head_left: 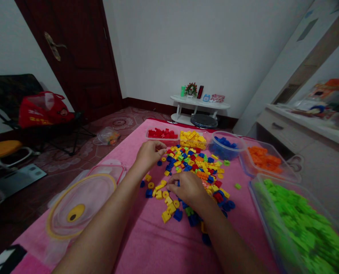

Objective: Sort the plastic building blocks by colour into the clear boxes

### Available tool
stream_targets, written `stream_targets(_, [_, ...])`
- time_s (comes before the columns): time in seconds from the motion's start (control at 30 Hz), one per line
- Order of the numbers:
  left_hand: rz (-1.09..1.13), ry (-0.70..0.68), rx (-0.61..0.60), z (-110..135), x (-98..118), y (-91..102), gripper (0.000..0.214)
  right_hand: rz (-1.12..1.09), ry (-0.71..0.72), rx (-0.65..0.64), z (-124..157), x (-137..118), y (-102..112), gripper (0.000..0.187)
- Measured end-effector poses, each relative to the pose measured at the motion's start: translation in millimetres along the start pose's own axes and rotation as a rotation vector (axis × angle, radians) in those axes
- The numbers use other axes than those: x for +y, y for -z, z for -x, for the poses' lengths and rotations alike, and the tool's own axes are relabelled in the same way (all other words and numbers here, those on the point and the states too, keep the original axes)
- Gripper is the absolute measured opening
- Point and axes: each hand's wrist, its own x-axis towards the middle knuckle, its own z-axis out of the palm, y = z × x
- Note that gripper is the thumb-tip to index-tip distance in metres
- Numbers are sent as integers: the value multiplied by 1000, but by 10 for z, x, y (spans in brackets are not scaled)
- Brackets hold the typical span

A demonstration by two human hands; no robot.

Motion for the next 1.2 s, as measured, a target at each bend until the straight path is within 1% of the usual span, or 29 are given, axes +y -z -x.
stream_targets(0.07, [-151, 28, -47, -7, -73, -39, 21, 197, -20, -22, 28, -55, -16, 20])
stream_targets(0.1, [-198, 29, -83, -3, -91, -66, 22, 248, -24, -21, 34, -69, -21, 21])
stream_targets(0.17, [-235, 21, -181, 15, -100, -126, 22, 242, -31, 4, 23, -66, -27, 18])
stream_targets(0.2, [-240, 22, -231, 28, -96, -157, 22, 176, -38, 35, 7, -51, -28, 15])
stream_targets(0.23, [-243, 24, -271, 42, -90, -187, 21, 63, -45, 77, -14, -31, -26, 13])
stream_targets(0.27, [-250, 24, -300, 58, -82, -215, 20, -101, -55, 126, -38, -7, -19, 13])
stream_targets(0.33, [-276, 30, -320, 90, -69, -263, 21, -537, -101, 229, -79, 49, 11, 19])
stream_targets(0.4, [-308, 26, -311, 117, -63, -301, 24, -1012, -157, 348, -92, 122, 77, 25])
stream_targets(0.47, [-324, 7, -303, 135, -62, -325, 23, -1401, -186, 442, -71, 227, 187, 25])
stream_targets(0.5, [-322, 1, -303, 140, -61, -331, 21, -1536, -183, 477, -54, 295, 260, 22])
stream_targets(0.53, [-314, -3, -305, 143, -58, -334, 19, -1627, -180, 511, -38, 375, 346, 18])
stream_targets(0.57, [-303, 0, -309, 144, -53, -333, 17, -1670, -193, 549, -30, 463, 446, 14])
stream_targets(0.63, [-288, 20, -322, 144, -38, -324, 18, -1616, -273, 682, -61, 656, 690, 9])
stream_targets(0.7, [-281, 30, -328, 145, -24, -314, 19, -1430, -417, 824, -175, 850, 981, 15])
stream_targets(0.73, [-279, 29, -328, 146, -21, -312, 19, -1385, -451, 857, -260, 942, 1132, 19])
stream_targets(0.83, [-283, 21, -314, 149, -30, -322, 18, -1262, -535, 864, -558, 1189, 1528, 28])
stream_targets(0.9, [-283, 15, -306, 148, -48, -332, 17, -1144, -608, 839, -724, 1324, 1691, 29])
stream_targets(0.97, [-279, 13, -304, 145, -63, -335, 17, -1005, -671, 799, -824, 1429, 1755, 22])
stream_targets(1.03, [-282, 24, -310, 141, -63, -329, 19, -854, -685, 773, -861, 1493, 1731, 22])
stream_targets(1.1, [-288, 34, -317, 139, -47, -318, 19, -710, -641, 779, -850, 1513, 1638, 21])
stream_targets(1.2, [-305, 38, -310, 145, -5, -312, 19, -558, -515, 825, -759, 1481, 1391, 19])
